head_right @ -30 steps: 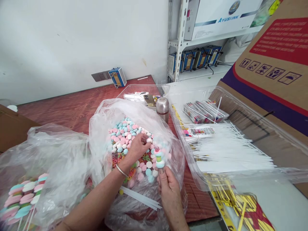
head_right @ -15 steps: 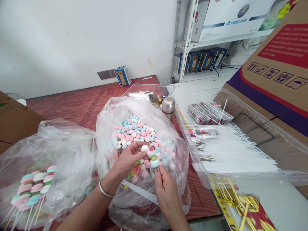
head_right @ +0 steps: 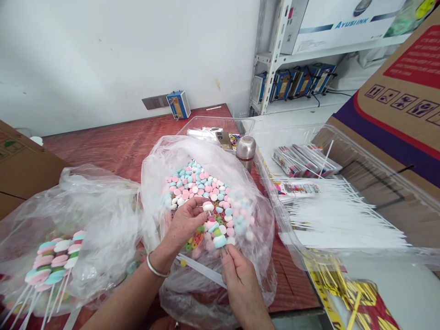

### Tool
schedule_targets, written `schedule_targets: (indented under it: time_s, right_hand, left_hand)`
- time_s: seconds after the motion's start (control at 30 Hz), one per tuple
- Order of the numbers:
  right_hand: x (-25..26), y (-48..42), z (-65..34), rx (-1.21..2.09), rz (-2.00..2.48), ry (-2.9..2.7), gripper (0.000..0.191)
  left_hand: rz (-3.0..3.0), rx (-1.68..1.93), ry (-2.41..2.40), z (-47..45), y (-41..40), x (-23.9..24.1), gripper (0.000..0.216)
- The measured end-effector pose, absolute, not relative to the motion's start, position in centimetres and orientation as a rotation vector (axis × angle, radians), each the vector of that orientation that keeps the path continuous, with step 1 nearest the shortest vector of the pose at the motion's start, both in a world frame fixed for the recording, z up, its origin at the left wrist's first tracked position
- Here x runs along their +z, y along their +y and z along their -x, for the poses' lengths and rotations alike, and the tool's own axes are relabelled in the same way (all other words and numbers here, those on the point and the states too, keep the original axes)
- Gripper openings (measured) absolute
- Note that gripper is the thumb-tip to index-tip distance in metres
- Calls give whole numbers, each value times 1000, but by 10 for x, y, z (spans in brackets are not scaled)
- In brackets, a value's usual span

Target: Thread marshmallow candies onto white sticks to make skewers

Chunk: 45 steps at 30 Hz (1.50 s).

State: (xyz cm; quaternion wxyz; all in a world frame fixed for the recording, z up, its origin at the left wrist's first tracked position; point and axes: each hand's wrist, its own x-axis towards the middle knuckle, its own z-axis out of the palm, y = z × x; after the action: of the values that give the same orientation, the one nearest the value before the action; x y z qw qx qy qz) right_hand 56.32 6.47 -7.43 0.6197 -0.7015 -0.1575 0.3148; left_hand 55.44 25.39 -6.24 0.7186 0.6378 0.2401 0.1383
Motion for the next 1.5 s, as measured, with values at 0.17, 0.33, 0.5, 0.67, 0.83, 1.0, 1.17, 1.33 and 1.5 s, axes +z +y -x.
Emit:
schedule_targets:
  time_s: [0.17, 0.33, 0.5, 0.67, 0.83, 1.0, 1.17, 1.33, 1.5]
  right_hand:
    - [-76, 66, -563, 804, 1541, -286, 42]
    - [-71, 73, -554, 724, 1513, -219, 40]
    - [-76, 75, -552, 717, 1532, -247, 41]
    - [-80, 78, -551, 708, 1542, -261, 38]
    - [-73, 84, -553, 706, 1557, -280, 35]
    - [-70, 86, -554, 600, 1710, -366, 29]
    - [-68, 90, -550, 418, 1896, -567, 23]
    - [-72, 97, -544, 267, 2084, -659, 24]
    - [-77, 100, -545, 195, 2239, -726, 26]
  left_hand:
    - [-1462, 285, 520, -554, 254, -67, 31]
    - [-1464, 294, 505, -554, 251, -67, 26]
    - [-1477, 345, 494, -555, 244, -63, 22]
    - [-1513, 433, 436, -556, 241, -65, 19]
    - [-1443, 387, 344, -554, 243, -67, 20]
    - [-1079, 369, 382, -558, 238, -63, 24]
    - [-938, 430, 495, -568, 225, -50, 24]
    - [-832, 452, 517, -567, 212, -43, 32]
    - [-821, 560, 601, -559, 201, -48, 48]
